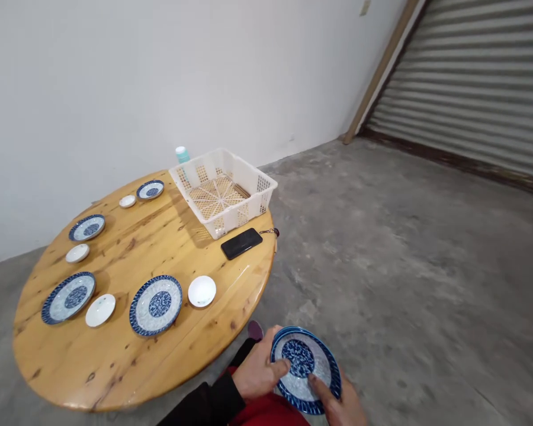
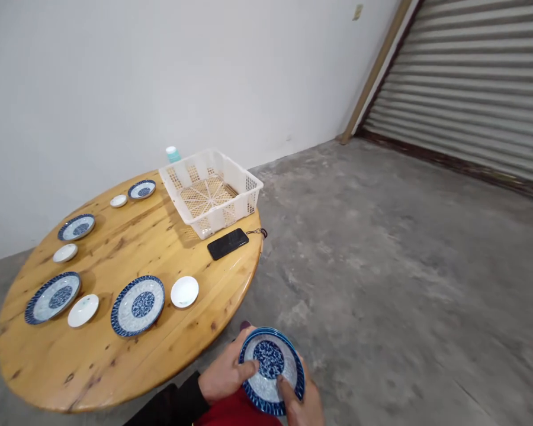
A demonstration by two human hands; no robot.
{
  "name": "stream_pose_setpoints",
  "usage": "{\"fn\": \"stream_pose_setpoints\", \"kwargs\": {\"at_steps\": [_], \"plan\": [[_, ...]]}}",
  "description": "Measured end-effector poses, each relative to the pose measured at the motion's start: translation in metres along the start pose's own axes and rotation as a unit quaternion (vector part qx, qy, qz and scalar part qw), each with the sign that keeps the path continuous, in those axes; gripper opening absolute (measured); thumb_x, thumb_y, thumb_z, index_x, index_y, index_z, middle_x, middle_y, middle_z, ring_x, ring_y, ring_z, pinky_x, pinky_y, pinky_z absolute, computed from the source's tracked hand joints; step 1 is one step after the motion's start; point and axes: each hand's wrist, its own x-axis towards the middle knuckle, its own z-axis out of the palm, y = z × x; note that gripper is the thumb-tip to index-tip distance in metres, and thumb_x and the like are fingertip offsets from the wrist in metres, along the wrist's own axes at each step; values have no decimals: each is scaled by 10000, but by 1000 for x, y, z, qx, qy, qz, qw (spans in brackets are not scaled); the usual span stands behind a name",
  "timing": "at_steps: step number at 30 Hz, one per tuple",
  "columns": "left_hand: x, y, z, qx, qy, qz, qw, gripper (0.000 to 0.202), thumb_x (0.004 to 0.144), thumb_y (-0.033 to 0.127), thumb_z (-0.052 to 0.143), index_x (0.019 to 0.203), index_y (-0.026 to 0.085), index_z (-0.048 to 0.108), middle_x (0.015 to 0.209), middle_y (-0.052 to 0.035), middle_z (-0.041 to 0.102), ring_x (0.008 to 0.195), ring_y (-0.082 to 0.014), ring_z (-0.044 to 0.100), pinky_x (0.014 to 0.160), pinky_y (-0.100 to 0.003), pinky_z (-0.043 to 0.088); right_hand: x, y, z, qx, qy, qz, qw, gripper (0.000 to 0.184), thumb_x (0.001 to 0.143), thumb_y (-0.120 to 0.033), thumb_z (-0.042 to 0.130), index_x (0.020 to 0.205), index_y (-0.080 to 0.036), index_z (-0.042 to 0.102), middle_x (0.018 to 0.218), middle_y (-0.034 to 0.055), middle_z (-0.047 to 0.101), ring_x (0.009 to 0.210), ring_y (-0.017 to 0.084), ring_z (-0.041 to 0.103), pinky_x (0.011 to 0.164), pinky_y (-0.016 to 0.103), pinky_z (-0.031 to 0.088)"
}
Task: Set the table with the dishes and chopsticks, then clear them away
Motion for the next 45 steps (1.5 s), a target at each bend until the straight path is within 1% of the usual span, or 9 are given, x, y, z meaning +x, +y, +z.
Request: {"fn": "stream_pose_setpoints", "kwargs": {"at_steps": [7,10,15,22,27,31,37,40,45], "plan": [[68,57,-27,60,55,28,996,558,850,300,614,1387,172,529,1211,-94,696,1195,-298,597,1108,-427,424,90,-91,-1,-42,-54,-17,998,522,696,-532,703,1051,-152,732,989,145,785,947,354,737,864,432,607],[92,82,-47,65,109,41,991,625,854,332,630,1441,168,493,1376,-127,624,1265,-325,565,1147,-465,394,128,-139,12,-65,-61,-48,995,546,709,-531,683,1100,-153,726,950,132,786,886,335,739,836,426,614],[121,126,-89,59,171,73,981,688,879,361,628,1498,146,421,1538,-151,475,1433,-344,418,1233,-502,272,184,-213,47,-80,-103,-143,981,568,753,-494,672,1205,-149,680,1106,139,763,938,308,729,869,414,605],[127,186,-133,128,282,138,941,631,919,309,577,1501,171,376,1497,-126,516,1404,-313,463,1212,-510,321,221,-304,98,-74,-210,-302,927,422,831,-344,631,1207,-152,652,1119,93,744,976,241,705,920,366,570],[119,199,-150,123,374,159,905,634,913,333,604,1482,165,380,1501,-130,494,1426,-315,432,1221,-512,303,236,-341,130,-83,-284,-358,885,465,835,-296,607,1276,-147,610,1148,75,723,1051,235,677,969,366,536],[125,208,-164,108,420,164,886,609,912,315,604,1460,161,388,1464,-125,524,1353,-289,507,1188,-475,366,260,-362,157,-79,-365,-375,848,414,820,-257,581,1213,-140,631,1077,59,733,947,208,682,892,344,555],[175,233,-199,80,462,143,872,464,908,338,600,1324,150,512,1229,-100,666,1069,-239,641,1010,-429,512,334,-389,202,-63,-448,-287,844,335,719,-215,610,1038,-134,674,882,22,737,800,189,664,783,332,568],[220,238,-225,1,461,98,882,413,854,318,630,1223,142,574,1140,-98,696,975,-227,668,896,-384,562,380,-398,225,-65,-469,-158,866,306,633,-118,611,931,-130,680,764,6,722,729,182,665,712,306,580],[296,226,-272,-169,432,-34,885,376,736,209,661,1103,132,646,883,-76,738,713,-201,694,587,-286,578,449,-401,259,-122,-441,58,887,333,579,-9,570,880,-115,662,650,21,695,560,184,650,475,263,555]]}}
